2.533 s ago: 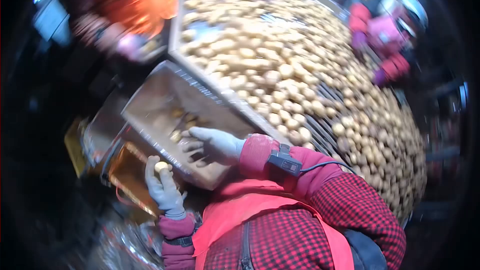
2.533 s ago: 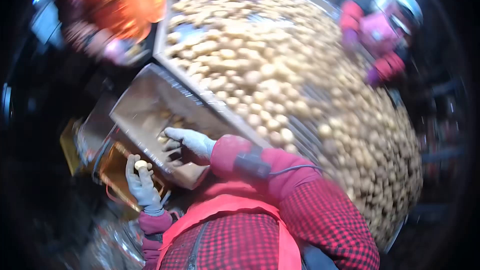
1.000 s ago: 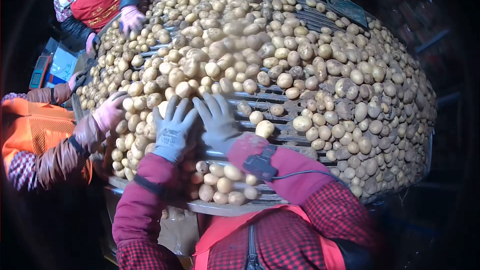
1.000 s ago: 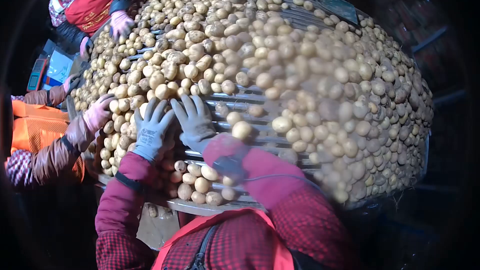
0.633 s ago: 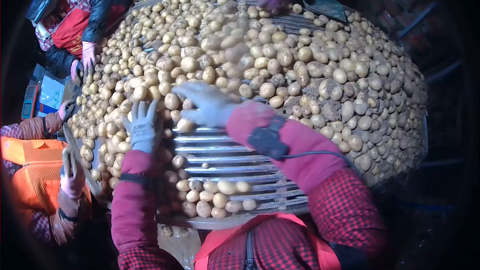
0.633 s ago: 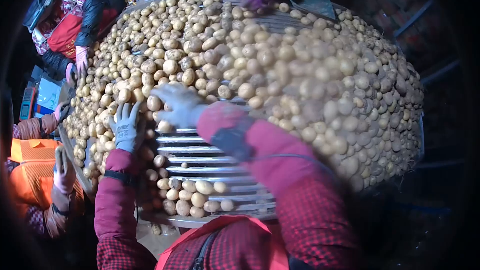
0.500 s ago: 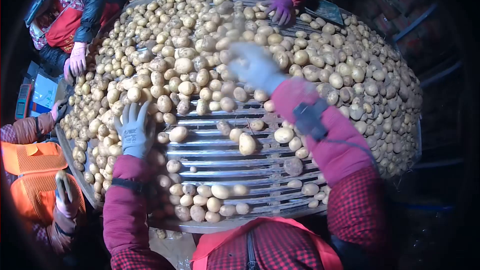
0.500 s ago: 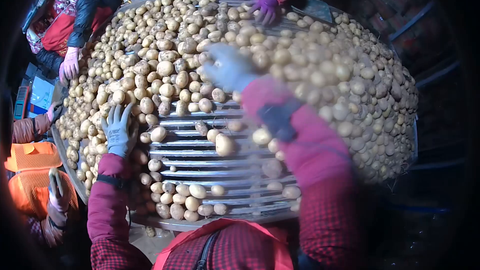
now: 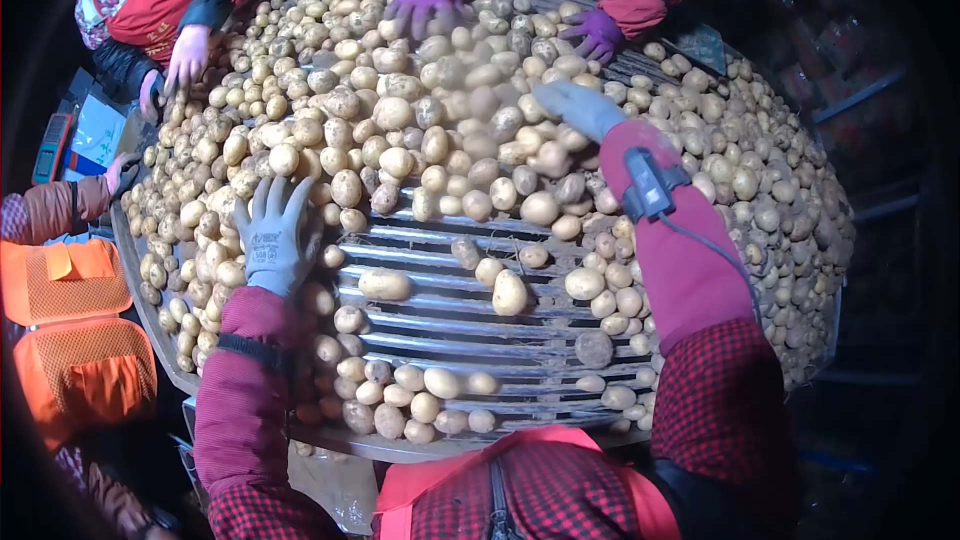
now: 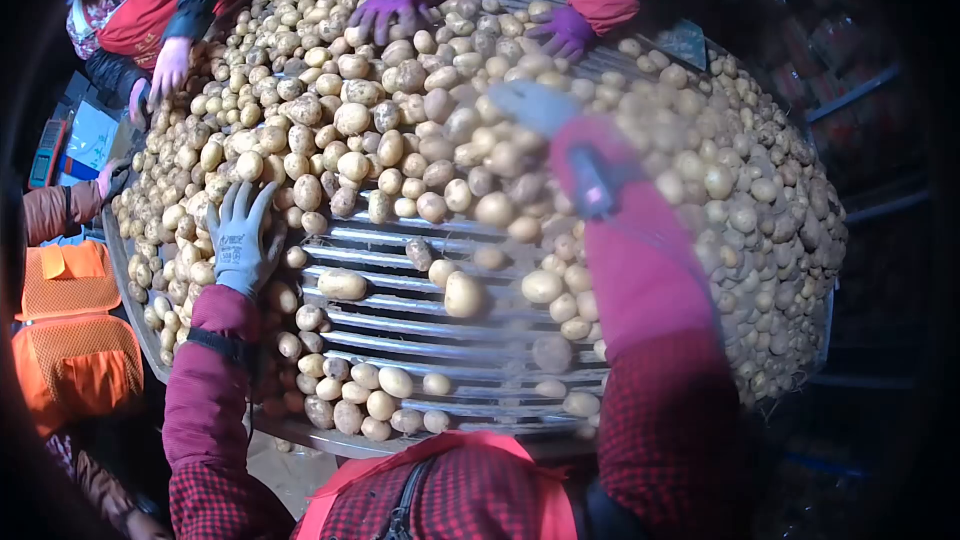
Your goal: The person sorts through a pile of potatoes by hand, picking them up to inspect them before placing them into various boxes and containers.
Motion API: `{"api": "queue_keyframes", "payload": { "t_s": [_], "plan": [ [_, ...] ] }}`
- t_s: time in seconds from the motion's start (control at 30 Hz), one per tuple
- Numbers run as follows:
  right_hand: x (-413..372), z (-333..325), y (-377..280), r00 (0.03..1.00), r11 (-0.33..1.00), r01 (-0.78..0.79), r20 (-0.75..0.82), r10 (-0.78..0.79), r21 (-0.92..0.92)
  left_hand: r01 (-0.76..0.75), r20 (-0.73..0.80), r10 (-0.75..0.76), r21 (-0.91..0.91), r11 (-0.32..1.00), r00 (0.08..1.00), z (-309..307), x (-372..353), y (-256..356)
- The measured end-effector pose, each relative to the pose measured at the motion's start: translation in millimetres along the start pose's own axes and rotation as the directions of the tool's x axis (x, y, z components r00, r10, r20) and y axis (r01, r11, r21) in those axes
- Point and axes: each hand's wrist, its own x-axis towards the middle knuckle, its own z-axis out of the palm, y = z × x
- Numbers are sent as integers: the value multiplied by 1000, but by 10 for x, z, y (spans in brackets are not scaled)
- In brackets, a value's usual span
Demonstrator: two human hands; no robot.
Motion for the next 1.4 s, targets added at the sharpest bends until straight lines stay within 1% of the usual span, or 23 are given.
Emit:
{"api": "queue_keyframes", "payload": {
  "t_s": [0.03, 0.1, 0.13, 0.2, 0.23, 0.3, 0.37, 0.43, 0.5, 0.53, 0.57, 0.63, 0.73, 0.77, 0.83, 0.9, 0.93, 0.97, 1.07, 1.2, 1.3, 1.33, 1.4],
  "plan": [
    [-77, -34, -236, 1000, 999, 29, 11, -29, 23, 3, 6, -3, 2, 1000, 1000, -8, -1, 6],
    [-208, -35, -743, 992, 989, -128, -3, 128, 78, -1, 11, 1, 3, 1000, 1000, -15, 3, 6],
    [-352, -175, -1167, 981, 961, -194, 56, 186, 199, -1, 7, 1, 0, 1000, 1000, 8, 2, -6],
    [-398, 125, -1389, 983, 939, -163, -28, 180, 303, 6, 27, -6, 5, 1000, 1000, 33, -5, -11],
    [-322, 485, -1270, 978, 959, -66, -175, 117, 274, 4, 31, -4, 13, 1000, 1000, 17, 21, -22],
    [-490, 311, -1923, 988, 970, -153, 49, 147, 188, 3, 60, -4, 25, 1000, 998, -3, -7, -17],
    [-723, 734, -2207, 972, 981, -191, -137, 193, 27, 14, 76, -16, 22, 1000, 997, 54, 12, -48],
    [-940, 979, -2374, 985, 993, -91, -136, 101, 78, 33, 95, -35, 15, 999, 995, 56, 4, -52],
    [-1128, 1190, -2547, 981, 1000, 3, -193, -2, 5, 25, 83, -27, 15, 1000, 996, 47, 16, -50],
    [-1245, 1200, -2617, 987, 997, 65, -150, -57, 44, 19, 70, -20, 22, 1000, 997, 74, 7, -64],
    [-1389, 1276, -2688, 949, 982, 188, -258, -179, 12, 9, 60, -11, 30, 999, 998, 102, -8, -85],
    [-1630, 1499, -2781, 896, 949, 314, -337, -291, 13, -2, 42, -1, 53, 999, 999, 145, 2, -115],
    [-2120, 1679, -2781, 903, 904, 391, -260, -340, 175, -14, 9, 14, 58, 998, 1000, 226, -22, -165],
    [-2289, 1531, -2790, 924, 907, 354, -233, -302, 228, -18, 8, 18, 65, 998, 1000, 185, -28, -141],
    [-2691, 1396, -2550, 874, 908, 329, -448, -189, 259, -36, -27, 37, 48, 998, 999, 272, -28, -197],
    [-3150, 936, -2269, 877, 985, 65, -480, 19, 158, -49, -61, 53, 62, 997, 997, 228, -36, -150],
    [-3473, 981, -1950, 782, 991, -118, -610, 129, 60, -55, -78, 59, 54, 997, 995, 230, -31, -141],
    [-3695, 605, -1972, 722, 927, -279, -582, 375, 251, -57, -95, 61, 49, 997, 994, 220, -33, -140],
    [-4363, 124, -1578, 473, 790, -585, -713, 517, 186, -60, -76, 63, 37, 998, 995, 212, -35, -160],
    [-4826, 465, -931, 412, 704, -710, -796, 443, 24, -51, -70, 53, 37, 998, 996, 210, -24, -146],
    [-4653, 461, -1038, 333, 670, -724, -766, 549, 165, -23, -92, 28, 53, 998, 995, 249, -45, -123],
    [-4525, 463, -1096, 326, 737, -555, -714, 620, 386, -11, -74, 15, 49, 999, 997, 224, -36, -108],
    [-4365, 508, -1261, 460, 783, -602, -734, 499, 155, 7, -49, -5, 41, 999, 999, 182, -54, -51]
  ]
}}
